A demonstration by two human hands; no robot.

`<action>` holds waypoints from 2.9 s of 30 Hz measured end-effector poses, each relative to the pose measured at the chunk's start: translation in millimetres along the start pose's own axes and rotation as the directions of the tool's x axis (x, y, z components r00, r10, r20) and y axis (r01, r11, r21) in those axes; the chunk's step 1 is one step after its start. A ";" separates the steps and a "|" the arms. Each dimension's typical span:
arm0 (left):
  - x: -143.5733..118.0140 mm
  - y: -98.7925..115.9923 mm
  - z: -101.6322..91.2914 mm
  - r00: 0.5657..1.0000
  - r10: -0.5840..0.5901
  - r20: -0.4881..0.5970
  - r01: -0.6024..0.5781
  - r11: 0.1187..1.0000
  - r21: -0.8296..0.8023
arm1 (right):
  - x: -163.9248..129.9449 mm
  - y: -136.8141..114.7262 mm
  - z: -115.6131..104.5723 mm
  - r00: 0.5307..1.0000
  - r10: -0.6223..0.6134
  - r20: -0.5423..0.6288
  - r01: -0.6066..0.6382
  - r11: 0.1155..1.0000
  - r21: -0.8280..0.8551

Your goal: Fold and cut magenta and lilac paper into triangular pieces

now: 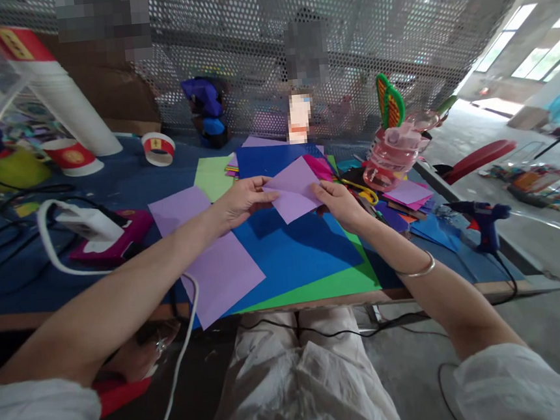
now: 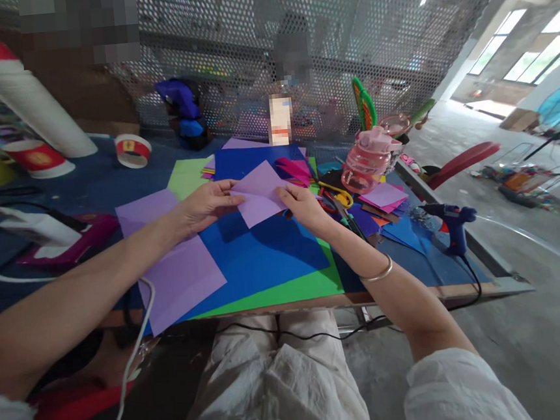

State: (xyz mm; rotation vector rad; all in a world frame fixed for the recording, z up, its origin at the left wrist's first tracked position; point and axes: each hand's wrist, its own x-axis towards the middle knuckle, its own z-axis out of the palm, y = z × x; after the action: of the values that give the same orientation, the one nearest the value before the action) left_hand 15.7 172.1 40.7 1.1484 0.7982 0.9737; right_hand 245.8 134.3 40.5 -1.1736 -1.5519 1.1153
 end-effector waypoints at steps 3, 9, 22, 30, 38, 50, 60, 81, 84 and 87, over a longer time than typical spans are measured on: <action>-0.6 0.5 1.2 1.000 -0.022 -0.006 0.022 0.999 -0.027 | -0.1 -0.6 -0.1 1.000 0.008 -0.010 -0.008 0.999 0.034; 0.2 2.6 -0.3 0.997 0.001 -0.079 -0.007 0.997 -0.074 | -1.0 -4.7 0.1 0.998 0.051 0.047 -0.057 0.989 0.137; 2.4 7.1 1.6 0.971 0.057 -0.233 -0.091 0.986 -0.139 | 3.1 0.2 -2.9 0.996 -0.053 0.076 0.047 0.996 0.075; 4.9 2.9 -2.3 0.953 0.090 -0.291 -0.126 0.986 -0.109 | 2.2 -0.2 -2.4 0.995 -0.078 0.064 0.077 0.997 0.029; 4.9 5.0 -1.7 0.917 0.103 -0.385 -0.125 0.992 -0.033 | 4.9 7.3 -5.3 0.993 -0.111 0.031 0.111 0.994 -0.007; 8.0 8.4 -7.1 0.890 0.161 -0.427 -0.126 0.986 0.108 | 16.5 5.7 -28.9 0.972 -0.093 -0.215 0.071 0.991 -0.111; 5.9 5.6 -4.2 0.911 0.170 -0.377 -0.087 0.970 0.229 | 10.8 1.7 -19.9 0.984 -0.176 -0.026 0.171 0.976 -0.134; 5.5 38.1 -50.6 0.904 0.383 -0.188 -0.018 0.474 0.881 | 10.9 19.7 -36.3 0.876 -0.468 -0.115 0.175 0.532 -0.828; 10.1 41.9 -86.5 0.908 0.294 -0.299 0.165 0.405 0.899 | 2.1 18.5 -19.1 0.866 -0.499 -0.016 0.286 0.521 -0.804; 16.8 39.7 -116.5 0.901 0.219 -0.375 0.253 0.439 0.863 | -3.8 19.4 -7.9 0.861 -0.505 0.059 0.357 0.519 -0.777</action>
State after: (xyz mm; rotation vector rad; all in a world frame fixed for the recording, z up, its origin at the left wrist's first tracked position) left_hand -91.1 234.7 51.1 1.8616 1.8712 0.7597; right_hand 257.9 134.7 23.1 -1.2391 -2.1028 -0.0634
